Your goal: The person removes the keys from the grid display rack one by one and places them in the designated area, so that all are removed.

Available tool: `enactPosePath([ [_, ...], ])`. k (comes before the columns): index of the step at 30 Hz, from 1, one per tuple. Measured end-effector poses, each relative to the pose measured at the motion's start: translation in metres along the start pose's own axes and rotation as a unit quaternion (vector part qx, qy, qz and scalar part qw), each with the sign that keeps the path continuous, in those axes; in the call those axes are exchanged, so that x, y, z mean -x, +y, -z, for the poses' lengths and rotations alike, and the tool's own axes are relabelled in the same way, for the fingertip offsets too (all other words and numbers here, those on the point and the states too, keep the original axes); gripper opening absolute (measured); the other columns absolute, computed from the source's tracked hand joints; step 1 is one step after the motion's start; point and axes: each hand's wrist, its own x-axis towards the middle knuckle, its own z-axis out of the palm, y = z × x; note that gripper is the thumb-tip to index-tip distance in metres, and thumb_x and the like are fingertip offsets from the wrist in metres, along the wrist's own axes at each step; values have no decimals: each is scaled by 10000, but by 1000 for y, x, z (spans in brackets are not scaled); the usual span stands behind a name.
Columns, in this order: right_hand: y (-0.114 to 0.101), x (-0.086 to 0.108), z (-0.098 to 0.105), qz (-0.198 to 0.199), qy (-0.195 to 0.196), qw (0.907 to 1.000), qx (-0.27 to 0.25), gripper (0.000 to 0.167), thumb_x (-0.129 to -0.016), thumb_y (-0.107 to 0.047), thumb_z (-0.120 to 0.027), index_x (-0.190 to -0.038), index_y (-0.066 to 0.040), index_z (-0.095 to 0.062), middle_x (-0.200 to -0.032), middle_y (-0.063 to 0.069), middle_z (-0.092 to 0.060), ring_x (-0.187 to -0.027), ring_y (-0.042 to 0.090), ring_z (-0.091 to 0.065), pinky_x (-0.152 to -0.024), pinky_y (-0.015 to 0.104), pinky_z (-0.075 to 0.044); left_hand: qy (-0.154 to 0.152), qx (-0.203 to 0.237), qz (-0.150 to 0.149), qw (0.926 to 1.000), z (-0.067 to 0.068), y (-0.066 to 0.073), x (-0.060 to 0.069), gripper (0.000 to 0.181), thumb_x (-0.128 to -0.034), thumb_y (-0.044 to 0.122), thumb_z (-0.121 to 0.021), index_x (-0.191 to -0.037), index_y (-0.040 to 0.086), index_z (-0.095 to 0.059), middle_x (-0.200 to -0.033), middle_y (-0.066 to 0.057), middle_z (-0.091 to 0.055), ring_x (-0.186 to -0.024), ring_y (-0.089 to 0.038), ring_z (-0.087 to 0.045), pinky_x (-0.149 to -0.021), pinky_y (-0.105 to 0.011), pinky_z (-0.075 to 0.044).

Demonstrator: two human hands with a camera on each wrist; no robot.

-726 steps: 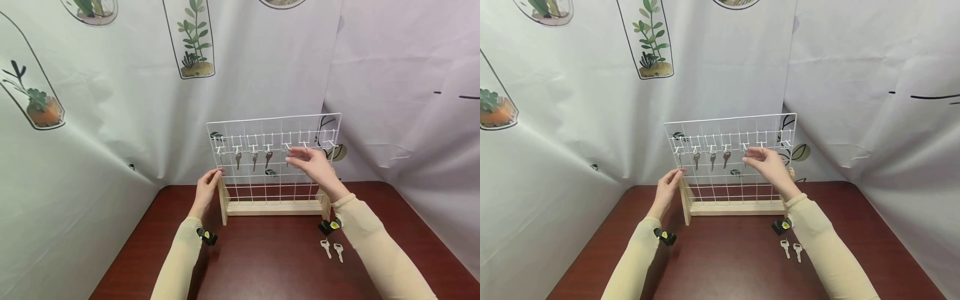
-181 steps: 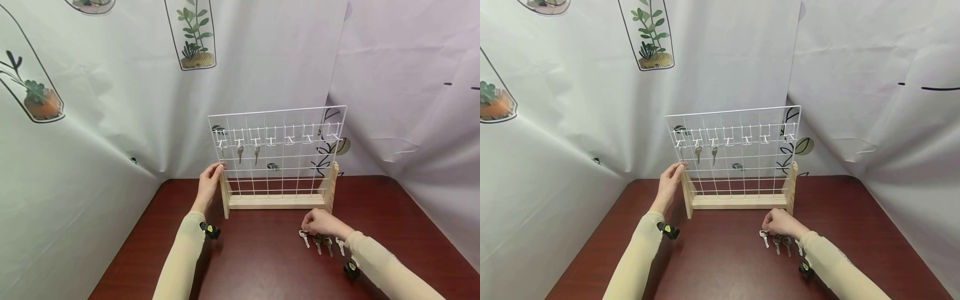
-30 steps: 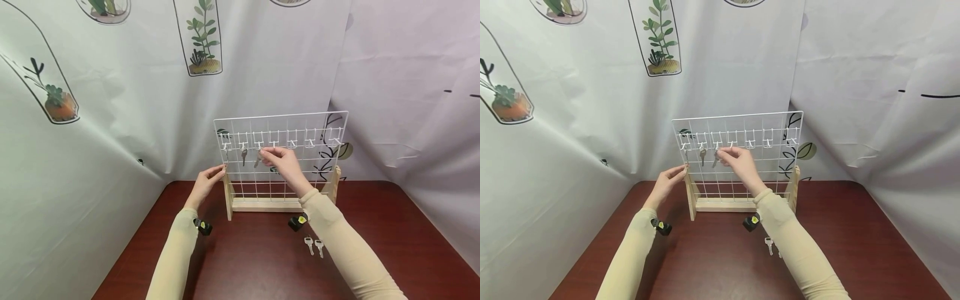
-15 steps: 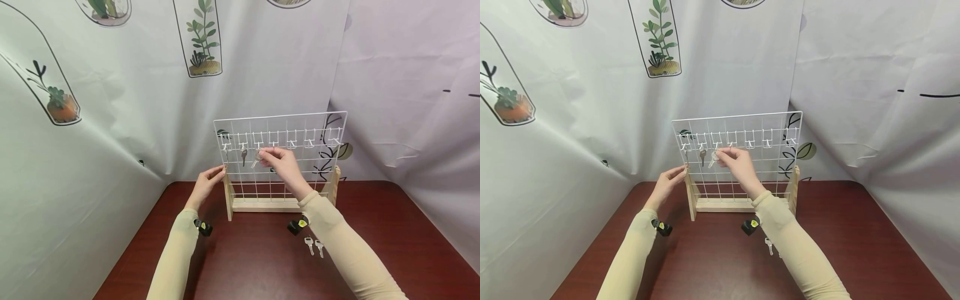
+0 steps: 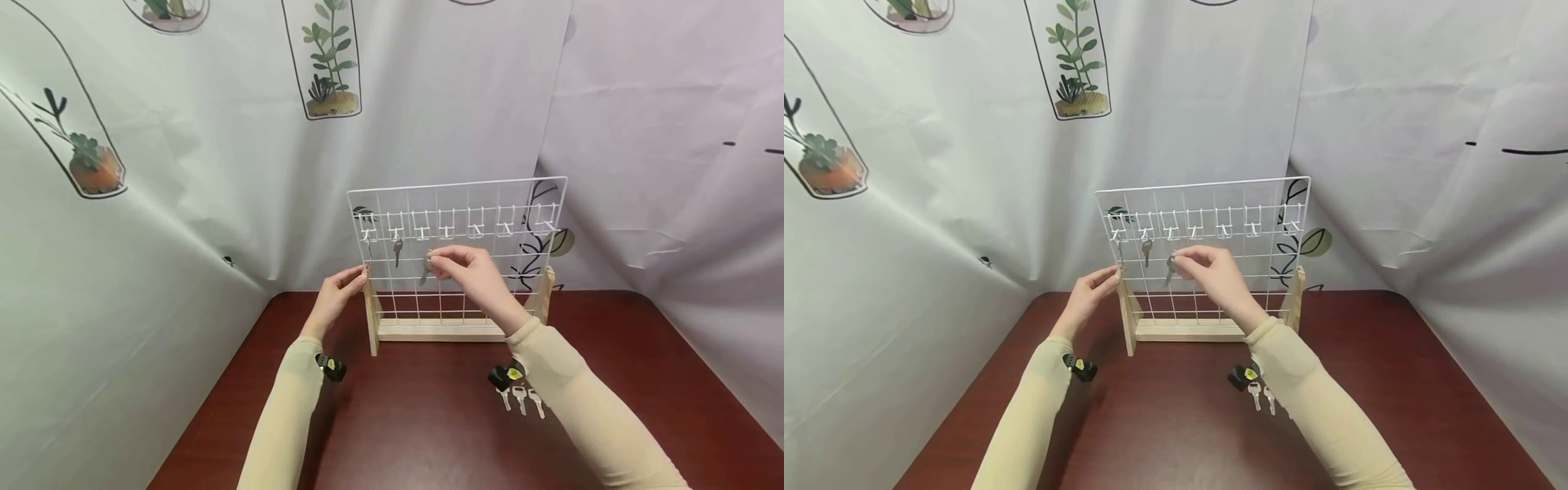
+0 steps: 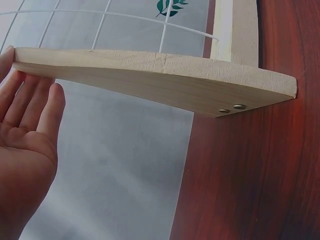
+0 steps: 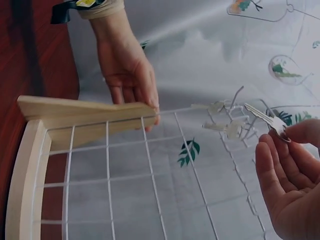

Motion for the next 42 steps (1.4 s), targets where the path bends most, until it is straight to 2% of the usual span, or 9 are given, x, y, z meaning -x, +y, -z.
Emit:
enactPosePath([
  [2,2,4,6,-113,-112,9997,184,288,-980,-210,-679,-1163,8,-726,-1062,116,-751,-870,217,-721,-832,344,-575,-12,86,26,10000,1,1,0,435,-1005,178,-651,-1404,20,-581,-1406,-165,-584,-1202,-143,-603,-1011,-293,-483],
  [5,4,10,14,-315,-256,9984,389,287,-979,-223,-678,-1167,-13,-730,-1126,112,-740,-898,242,-729,-867,372,-564,-33,159,28,9999,-1,13,5,422,-1004,124,-641,-1394,-23,-574,-1403,-198,-575,-1170,-107,-616,-994,-283,-493],
  [9,11,15,23,-534,-434,9963,515,276,-980,-204,-667,-1173,-16,-728,-1142,133,-732,-938,306,-724,-877,397,-559,14,103,-131,9999,-3,12,7,438,-999,179,-661,-1381,-21,-588,-1385,-192,-595,-1188,-148,-618,-986,-288,-500],
  [12,18,19,31,-652,-496,9948,610,275,-976,-178,-662,-1170,8,-720,-1049,147,-747,-892,273,-719,-817,342,-568,58,102,-232,9997,-3,0,2,450,-995,216,-670,-1382,-1,-595,-1376,-174,-608,-1203,-169,-616,-985,-285,-500],
  [16,30,26,40,-795,-680,9922,677,265,-972,-135,-647,-1164,37,-705,-980,132,-740,-830,192,-695,-769,288,-573,27,206,-236,9995,-6,1,1,441,-1000,192,-661,-1387,-7,-588,-1381,-185,-601,-1193,-138,-615,-987,-272,-495],
  [25,59,42,52,-923,-1205,9823,1098,197,-968,-83,-639,-1074,63,-720,-936,115,-743,-774,166,-683,-763,341,-587,88,360,-265,9990,-5,-1,0,442,-996,177,-666,-1381,-25,-586,-1384,-200,-593,-1197,-132,-613,-990,-275,-493],
  [29,72,48,53,-1010,-1341,9780,1240,170,-946,-65,-662,-1033,62,-733,-902,103,-746,-760,225,-702,-733,328,-589,101,362,-269,9989,-4,0,1,440,-997,152,-660,-1381,-46,-576,-1387,-224,-582,-1173,-118,-622,-979,-269,-500],
  [35,92,57,52,-1227,-1530,9736,1167,168,-927,-31,-644,-1014,89,-722,-883,115,-740,-759,301,-709,-726,452,-598,109,422,-146,9989,-3,1,2,428,-997,126,-654,-1383,-41,-576,-1397,-227,-572,-1121,-46,-622,-972,-241,-496],
  [42,111,68,51,-1419,-1817,9644,1297,138,-912,-30,-642,-982,67,-711,-806,85,-707,-736,255,-692,-708,461,-597,-32,155,-99,9998,-6,24,10,427,-1005,113,-635,-1385,-67,-560,-1397,-257,-556,-1148,-70,-612,-970,-254,-502],
])
